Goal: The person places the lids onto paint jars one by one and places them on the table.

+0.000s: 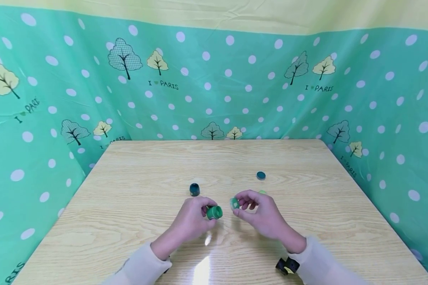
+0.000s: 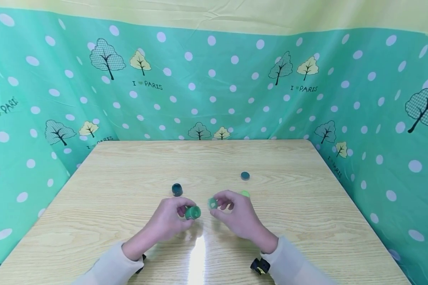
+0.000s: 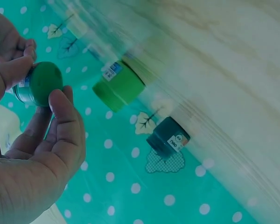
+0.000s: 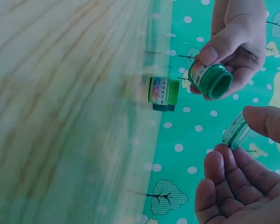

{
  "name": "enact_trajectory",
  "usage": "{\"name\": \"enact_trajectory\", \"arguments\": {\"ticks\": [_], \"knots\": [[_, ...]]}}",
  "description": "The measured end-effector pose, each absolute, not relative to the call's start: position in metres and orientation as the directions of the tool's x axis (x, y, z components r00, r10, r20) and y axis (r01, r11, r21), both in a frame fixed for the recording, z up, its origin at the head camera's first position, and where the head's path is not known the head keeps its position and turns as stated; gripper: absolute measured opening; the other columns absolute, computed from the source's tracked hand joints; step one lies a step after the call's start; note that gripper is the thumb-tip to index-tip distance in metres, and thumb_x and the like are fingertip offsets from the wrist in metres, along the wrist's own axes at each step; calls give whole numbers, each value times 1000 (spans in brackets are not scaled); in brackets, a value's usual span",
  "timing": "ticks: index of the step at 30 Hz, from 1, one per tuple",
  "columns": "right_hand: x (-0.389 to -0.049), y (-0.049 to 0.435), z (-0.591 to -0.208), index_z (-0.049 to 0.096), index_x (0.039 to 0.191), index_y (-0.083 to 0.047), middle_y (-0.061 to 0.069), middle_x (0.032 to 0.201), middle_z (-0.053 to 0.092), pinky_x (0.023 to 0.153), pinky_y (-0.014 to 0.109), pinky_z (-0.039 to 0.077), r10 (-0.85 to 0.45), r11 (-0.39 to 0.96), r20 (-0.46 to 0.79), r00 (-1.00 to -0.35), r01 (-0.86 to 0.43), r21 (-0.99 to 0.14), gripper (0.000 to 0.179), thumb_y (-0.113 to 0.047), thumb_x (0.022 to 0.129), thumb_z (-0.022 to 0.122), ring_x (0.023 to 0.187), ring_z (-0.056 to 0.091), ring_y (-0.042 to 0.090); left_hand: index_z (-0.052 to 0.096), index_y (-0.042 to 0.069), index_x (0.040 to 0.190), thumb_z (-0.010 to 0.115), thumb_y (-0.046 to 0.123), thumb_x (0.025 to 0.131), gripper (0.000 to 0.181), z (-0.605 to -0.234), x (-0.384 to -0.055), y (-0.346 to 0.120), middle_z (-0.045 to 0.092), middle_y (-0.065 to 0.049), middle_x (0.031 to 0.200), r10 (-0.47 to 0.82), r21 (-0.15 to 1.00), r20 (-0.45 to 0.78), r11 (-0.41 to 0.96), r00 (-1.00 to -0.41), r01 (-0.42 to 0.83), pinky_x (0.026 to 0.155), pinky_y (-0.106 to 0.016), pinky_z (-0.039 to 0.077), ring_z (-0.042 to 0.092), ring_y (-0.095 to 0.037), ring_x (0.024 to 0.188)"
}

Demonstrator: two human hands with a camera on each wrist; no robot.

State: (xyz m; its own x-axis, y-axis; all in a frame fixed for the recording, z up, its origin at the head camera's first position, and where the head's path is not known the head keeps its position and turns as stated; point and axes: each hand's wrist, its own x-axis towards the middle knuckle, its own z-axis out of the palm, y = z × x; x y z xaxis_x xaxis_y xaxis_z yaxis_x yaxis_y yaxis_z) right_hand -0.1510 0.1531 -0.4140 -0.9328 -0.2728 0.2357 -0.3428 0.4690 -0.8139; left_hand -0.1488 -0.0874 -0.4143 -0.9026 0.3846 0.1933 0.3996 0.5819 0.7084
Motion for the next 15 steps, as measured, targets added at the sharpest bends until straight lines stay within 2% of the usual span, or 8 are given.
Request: {"name": "enact_trajectory", "arguments": {"ticks": [5, 15], "knots": [[-150, 150, -415, 72, 113, -17, -9, 92, 69, 77, 39, 54, -278, 462, 231, -932, -341, -819, 32, -17, 84, 86, 84, 65, 11, 75, 4, 104, 85, 1, 76, 30, -415, -149, -84, 67, 3, 88, 387, 711, 193, 578, -902, 400, 66, -22, 53, 59, -12, 75], [-150, 146, -417, 72, 113, -15, -5, 93, 70, 77, 32, 51, -304, 428, 239, -922, -356, -831, 30, -20, 86, 85, 85, 65, 14, 76, 7, 101, 86, 3, 74, 29, -415, -147, -79, 67, 3, 88, 373, 680, 223, 603, -901, 418, 67, -21, 52, 60, -11, 76]]}}
